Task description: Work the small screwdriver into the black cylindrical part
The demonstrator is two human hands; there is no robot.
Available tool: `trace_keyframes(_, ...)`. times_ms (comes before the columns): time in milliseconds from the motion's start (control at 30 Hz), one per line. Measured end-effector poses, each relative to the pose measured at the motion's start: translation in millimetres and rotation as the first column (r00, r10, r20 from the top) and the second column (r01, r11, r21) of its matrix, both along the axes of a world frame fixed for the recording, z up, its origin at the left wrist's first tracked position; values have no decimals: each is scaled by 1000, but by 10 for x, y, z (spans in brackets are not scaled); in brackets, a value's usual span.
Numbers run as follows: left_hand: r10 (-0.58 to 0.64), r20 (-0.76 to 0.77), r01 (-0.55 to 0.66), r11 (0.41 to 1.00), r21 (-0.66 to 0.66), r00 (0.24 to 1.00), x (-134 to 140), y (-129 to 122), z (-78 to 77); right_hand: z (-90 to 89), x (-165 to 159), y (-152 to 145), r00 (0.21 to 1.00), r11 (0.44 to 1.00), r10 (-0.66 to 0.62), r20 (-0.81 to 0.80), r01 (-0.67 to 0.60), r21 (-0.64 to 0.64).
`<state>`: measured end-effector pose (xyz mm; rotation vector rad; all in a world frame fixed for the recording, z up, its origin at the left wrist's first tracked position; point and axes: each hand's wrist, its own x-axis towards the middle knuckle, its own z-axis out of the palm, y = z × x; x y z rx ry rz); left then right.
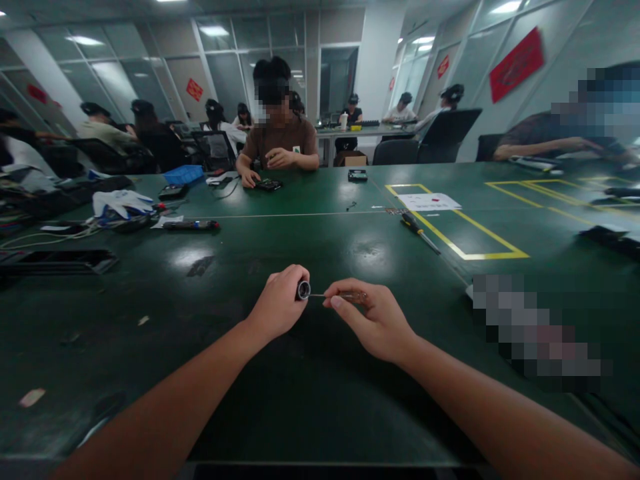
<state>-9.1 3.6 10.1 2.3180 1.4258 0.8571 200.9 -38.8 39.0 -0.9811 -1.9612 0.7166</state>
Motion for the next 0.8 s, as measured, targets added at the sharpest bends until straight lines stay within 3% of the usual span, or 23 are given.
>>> trace_keyframes(433,-6,2,6,1000,4,1000,-2,-2,10,-2,-6,-2,999,999,40,6,-39,-24)
trace_keyframes(667,5,8,-5,1000,-5,1000,1,-14,26,1,9,-3,999,999,-39,-17,39,33)
trace_keyframes(800,3,17,-3,1000,3,1000,6,-7,19,13,-5,-8,1000,1000,-10,-7,10,27)
